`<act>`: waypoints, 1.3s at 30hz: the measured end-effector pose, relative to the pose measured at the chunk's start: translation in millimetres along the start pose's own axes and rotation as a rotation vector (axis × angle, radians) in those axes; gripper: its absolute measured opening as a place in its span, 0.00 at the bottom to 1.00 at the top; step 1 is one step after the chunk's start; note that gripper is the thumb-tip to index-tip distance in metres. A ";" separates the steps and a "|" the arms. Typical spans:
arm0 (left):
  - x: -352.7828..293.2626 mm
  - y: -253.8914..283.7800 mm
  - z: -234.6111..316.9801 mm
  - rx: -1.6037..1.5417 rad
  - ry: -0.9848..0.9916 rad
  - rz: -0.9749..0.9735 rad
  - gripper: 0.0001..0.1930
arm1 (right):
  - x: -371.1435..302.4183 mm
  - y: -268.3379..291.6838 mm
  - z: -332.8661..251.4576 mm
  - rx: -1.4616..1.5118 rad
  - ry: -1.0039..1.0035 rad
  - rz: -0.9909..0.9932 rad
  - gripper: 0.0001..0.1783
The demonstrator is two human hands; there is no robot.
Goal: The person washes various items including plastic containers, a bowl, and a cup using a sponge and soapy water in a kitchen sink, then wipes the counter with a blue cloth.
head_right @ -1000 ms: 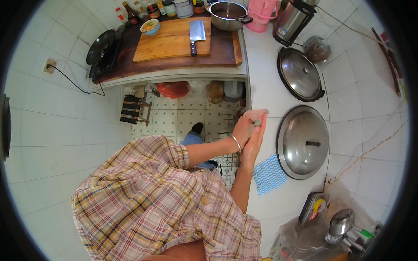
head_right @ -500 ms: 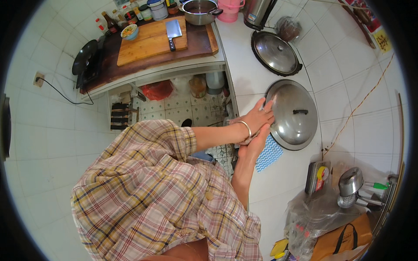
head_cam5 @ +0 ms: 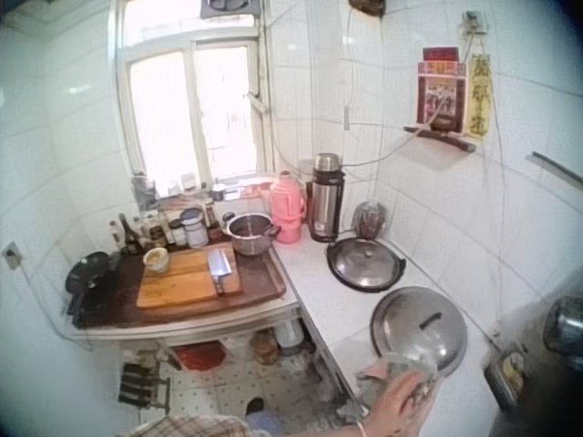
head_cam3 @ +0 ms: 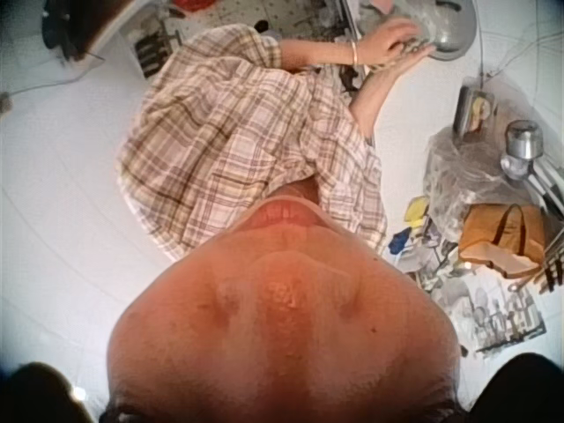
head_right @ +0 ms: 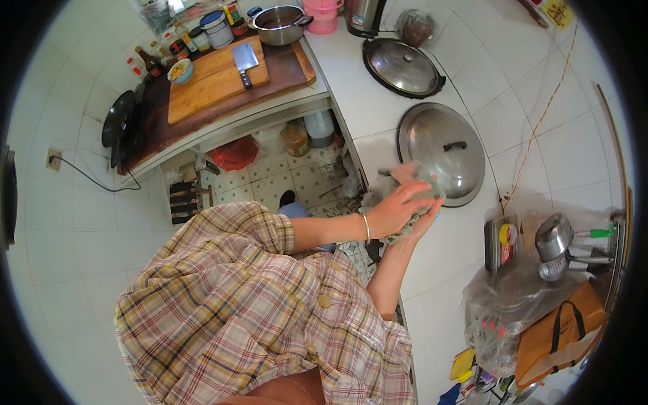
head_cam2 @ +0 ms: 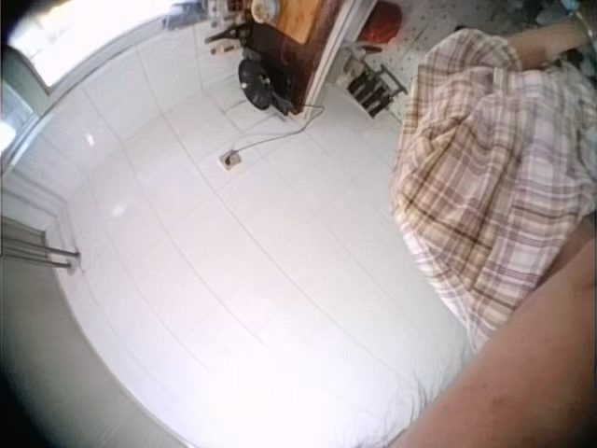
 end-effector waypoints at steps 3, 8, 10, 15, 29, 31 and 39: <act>-14.0 -13.7 -41.7 -0.972 0.564 0.245 0.23 | 10.1 30.8 -9.6 -0.153 0.045 -0.010 0.31; -42.6 -65.9 -53.0 -0.943 0.887 -0.163 0.30 | 27.6 154.4 3.9 -0.640 0.166 0.106 0.26; -47.0 -55.2 -64.4 -0.292 0.613 -0.448 0.43 | 14.5 165.2 33.4 -0.507 -0.012 0.288 0.24; -70.3 -82.8 -41.5 -0.207 0.588 -0.770 0.53 | -22.9 165.3 26.4 -0.259 -0.164 0.590 0.21; -47.1 -68.3 -83.7 -1.363 1.125 -0.003 0.20 | -26.1 49.7 -2.7 0.083 0.139 0.173 0.27; -69.5 -72.6 -111.1 -1.349 1.237 -0.022 0.19 | -35.1 85.1 27.6 -0.227 -0.026 0.397 0.12; -103.3 -1.1 -244.8 -0.571 1.096 0.149 0.21 | -105.7 42.3 63.9 -1.412 0.130 -0.016 0.39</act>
Point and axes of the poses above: each hand's wrist, its own x-axis towards the middle knuckle, its own y-axis out of the back of the hand, z = x × y, the point moved 9 cm from there along x, towards the middle knuckle, and after that the axes turned 9 degrees about -x, right-handed, at the moved point
